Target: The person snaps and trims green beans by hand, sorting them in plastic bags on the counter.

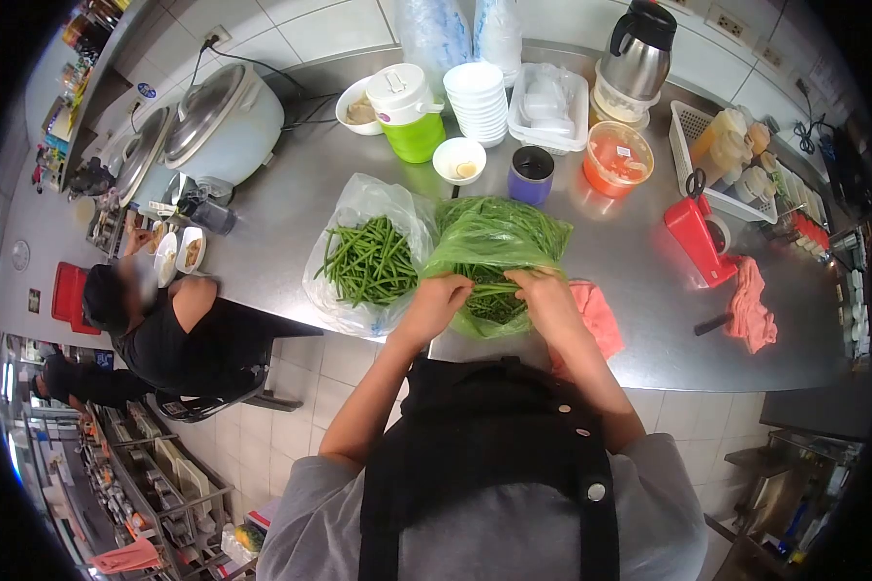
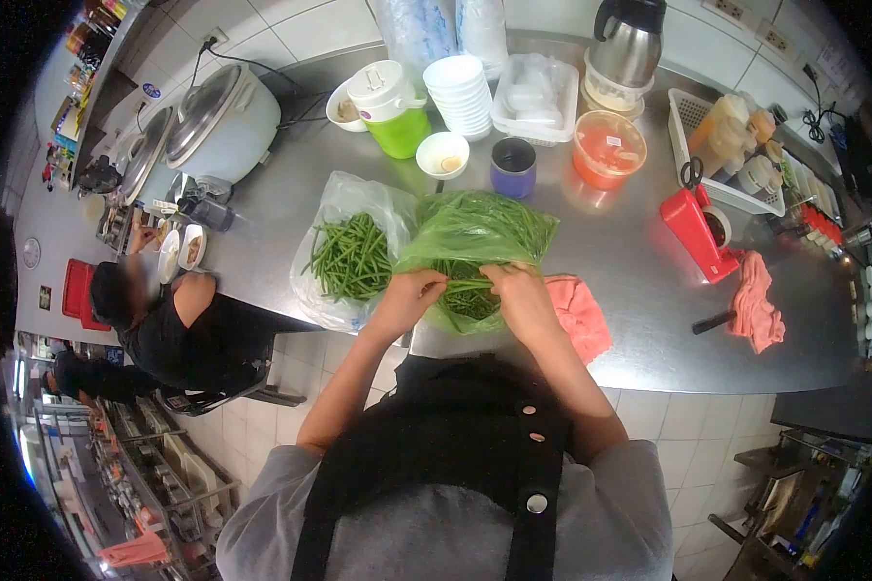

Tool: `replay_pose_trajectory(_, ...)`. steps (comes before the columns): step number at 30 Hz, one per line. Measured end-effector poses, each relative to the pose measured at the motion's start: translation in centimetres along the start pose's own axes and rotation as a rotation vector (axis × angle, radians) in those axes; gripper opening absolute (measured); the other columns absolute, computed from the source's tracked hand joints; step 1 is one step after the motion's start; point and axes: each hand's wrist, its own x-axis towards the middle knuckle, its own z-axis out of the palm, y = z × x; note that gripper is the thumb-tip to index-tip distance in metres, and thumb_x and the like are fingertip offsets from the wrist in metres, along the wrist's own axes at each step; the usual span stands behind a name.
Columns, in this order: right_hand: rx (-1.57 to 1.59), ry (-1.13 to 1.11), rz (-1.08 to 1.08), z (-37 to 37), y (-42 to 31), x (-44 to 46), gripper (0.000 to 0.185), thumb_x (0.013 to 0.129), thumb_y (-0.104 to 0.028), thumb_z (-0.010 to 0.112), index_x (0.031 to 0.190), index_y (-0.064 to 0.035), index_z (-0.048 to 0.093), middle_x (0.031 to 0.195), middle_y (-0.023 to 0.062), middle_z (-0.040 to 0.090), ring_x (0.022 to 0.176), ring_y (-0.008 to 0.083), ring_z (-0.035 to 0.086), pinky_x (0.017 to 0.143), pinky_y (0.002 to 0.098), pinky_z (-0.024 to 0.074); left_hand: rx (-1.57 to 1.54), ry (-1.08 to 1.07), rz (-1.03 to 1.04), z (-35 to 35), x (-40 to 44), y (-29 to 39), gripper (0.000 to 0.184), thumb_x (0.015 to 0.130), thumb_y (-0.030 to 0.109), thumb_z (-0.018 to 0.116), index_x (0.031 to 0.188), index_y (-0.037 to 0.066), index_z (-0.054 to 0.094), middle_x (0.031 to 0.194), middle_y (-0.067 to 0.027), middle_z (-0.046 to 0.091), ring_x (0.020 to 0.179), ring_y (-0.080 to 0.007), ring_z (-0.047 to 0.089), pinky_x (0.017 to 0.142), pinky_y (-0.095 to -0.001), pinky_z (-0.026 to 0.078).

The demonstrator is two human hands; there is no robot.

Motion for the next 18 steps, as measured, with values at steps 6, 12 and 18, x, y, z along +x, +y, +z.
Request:
replay_pose_trajectory(6, -0.042, -0.017, 0.010, 0.3, 0.1, 0.0, 0.033, 0.071, 0.005, 0.064, 0.102, -0.0028, 0.069, 0.089, 0.0146, 0.070, 0.098, 0.0321, 0.061, 0.087, 0.0415, 0.0459, -0.107, 0.047, -0.073, -0.2, -0.1, 1.5, 0.017, 0.084, 0.004, 0.065, 0.099, -0.004, 0.068, 0.085, -0.0141, 0.068, 0.077, -0.0181, 0.066, 0.071, -0.0307, 0.052)
replay_pose_trajectory(12, 0.048, 0.043, 0.024, 0.8, 0.2, 0.2, 0.027, 0.071, 0.006, 0.062, 0.095, -0.0034, 0.071, 0.088, 0.0136, 0.070, 0.095, 0.0330, 0.061, 0.086, 0.0409, 0.0468, -0.526, 0.062, -0.289, -0.1, 0.1, 0.6, 0.015, 0.089, 0.007, 0.063, 0.098, -0.004, 0.067, 0.087, -0.0061, 0.068, 0.081, -0.0101, 0.063, 0.074, -0.0262, 0.050)
replay_pose_trajectory(18, 0.052, 0.080, 0.040, 0.5, 1.3, 0.1, 0.028, 0.072, 0.007, 0.060, 0.096, -0.0025, 0.071, 0.091, 0.0141, 0.070, 0.094, 0.0334, 0.063, 0.086, 0.0404, 0.0472, -0.708, 0.113, -0.320, 0.2, -0.2, -0.5, 0.027, 0.094, 0.019, 0.063, 0.101, -0.007, 0.065, 0.091, -0.0066, 0.069, 0.086, -0.0113, 0.063, 0.079, -0.0246, 0.048)
